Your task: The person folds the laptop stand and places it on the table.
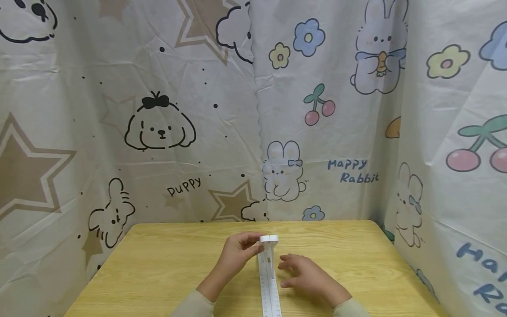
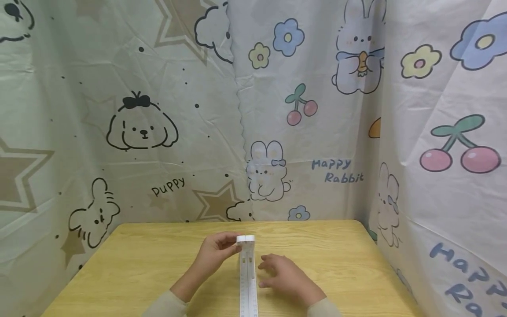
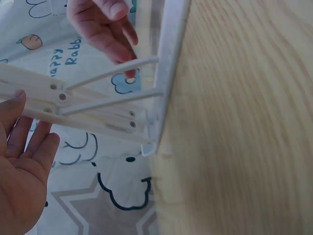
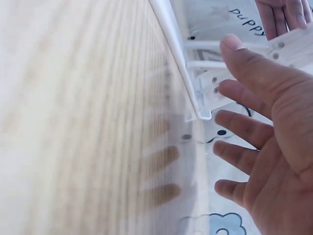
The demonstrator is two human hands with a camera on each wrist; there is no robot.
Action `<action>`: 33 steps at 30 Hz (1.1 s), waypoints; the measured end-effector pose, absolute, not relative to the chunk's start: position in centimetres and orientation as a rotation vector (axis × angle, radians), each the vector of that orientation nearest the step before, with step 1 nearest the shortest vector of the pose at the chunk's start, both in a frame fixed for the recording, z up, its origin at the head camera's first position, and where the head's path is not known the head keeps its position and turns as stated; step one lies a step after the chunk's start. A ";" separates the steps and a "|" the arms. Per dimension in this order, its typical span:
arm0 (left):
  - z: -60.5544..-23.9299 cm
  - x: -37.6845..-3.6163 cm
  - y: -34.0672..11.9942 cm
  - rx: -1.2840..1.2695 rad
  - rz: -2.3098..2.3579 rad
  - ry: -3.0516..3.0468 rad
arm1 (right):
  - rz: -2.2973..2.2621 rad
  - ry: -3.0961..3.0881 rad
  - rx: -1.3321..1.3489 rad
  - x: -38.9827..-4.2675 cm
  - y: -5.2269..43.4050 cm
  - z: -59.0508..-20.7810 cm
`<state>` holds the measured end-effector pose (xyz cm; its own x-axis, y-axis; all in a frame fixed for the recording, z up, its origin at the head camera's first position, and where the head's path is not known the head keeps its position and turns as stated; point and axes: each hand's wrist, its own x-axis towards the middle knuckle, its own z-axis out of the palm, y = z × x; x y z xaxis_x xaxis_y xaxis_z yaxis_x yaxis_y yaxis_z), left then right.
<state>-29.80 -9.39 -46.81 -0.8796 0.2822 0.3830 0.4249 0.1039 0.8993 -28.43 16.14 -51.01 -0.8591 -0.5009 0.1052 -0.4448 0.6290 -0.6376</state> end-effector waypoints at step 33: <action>-51.9 -33.0 -9.8 -0.889 -1.068 -2.948 | -1.019 2.665 -0.979 -33.2 14.5 -52.7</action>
